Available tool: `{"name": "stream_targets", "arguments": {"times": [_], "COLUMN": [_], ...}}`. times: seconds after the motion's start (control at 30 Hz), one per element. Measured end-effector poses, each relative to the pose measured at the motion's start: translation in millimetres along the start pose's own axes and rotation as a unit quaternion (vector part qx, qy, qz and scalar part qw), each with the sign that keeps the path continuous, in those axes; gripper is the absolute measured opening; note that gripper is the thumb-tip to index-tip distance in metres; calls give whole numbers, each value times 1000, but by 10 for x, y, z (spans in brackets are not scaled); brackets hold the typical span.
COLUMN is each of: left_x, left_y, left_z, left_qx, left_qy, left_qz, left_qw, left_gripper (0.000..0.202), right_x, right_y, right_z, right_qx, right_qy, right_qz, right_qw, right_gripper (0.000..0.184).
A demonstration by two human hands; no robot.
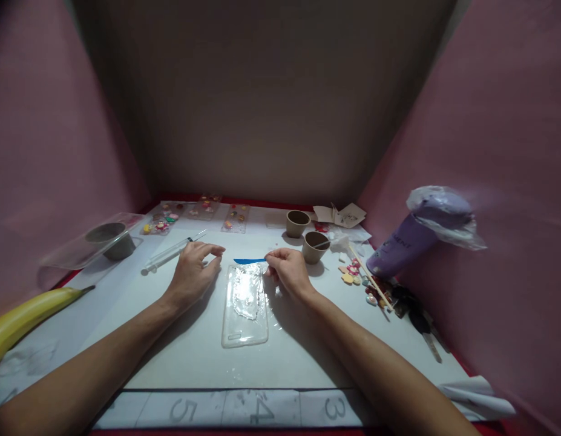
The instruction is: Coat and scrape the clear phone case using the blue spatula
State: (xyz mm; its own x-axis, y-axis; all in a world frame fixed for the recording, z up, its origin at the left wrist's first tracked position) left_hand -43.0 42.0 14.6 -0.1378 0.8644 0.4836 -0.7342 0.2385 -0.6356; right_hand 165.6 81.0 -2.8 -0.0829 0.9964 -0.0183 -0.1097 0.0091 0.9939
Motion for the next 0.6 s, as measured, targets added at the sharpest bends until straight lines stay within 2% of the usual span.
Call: {"name": "stream_targets", "arguments": {"times": [0.33,0.6], "left_x": [4,5], "left_y": [1,-4], "left_z": [-2,-3], "left_qx": [1,4], "left_qy": [8,-2], "left_qz": [3,-5], "left_qw": [1000,1000], "left_gripper": [20,18], "right_x": [22,3], "right_y": [-26,-27], "right_z": [-12,184], "right_qx": [4,2], "right_qy": [13,-24], "right_qz": [-32,-52], "right_qw": [999,998], "right_gripper": [12,15]}}
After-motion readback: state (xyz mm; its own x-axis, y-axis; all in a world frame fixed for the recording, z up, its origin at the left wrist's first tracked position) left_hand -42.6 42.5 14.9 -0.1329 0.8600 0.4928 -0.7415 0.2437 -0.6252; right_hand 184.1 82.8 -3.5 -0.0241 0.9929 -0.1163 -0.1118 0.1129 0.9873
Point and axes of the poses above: each hand's wrist, its own x-axis towards the middle knuckle, its own z-axis out of the back of the hand, y = z × x, the point moved 5 cm from there along x, towards the middle knuckle, and after that the axes turned 2 degrees about -y, right-handed, at the moved point
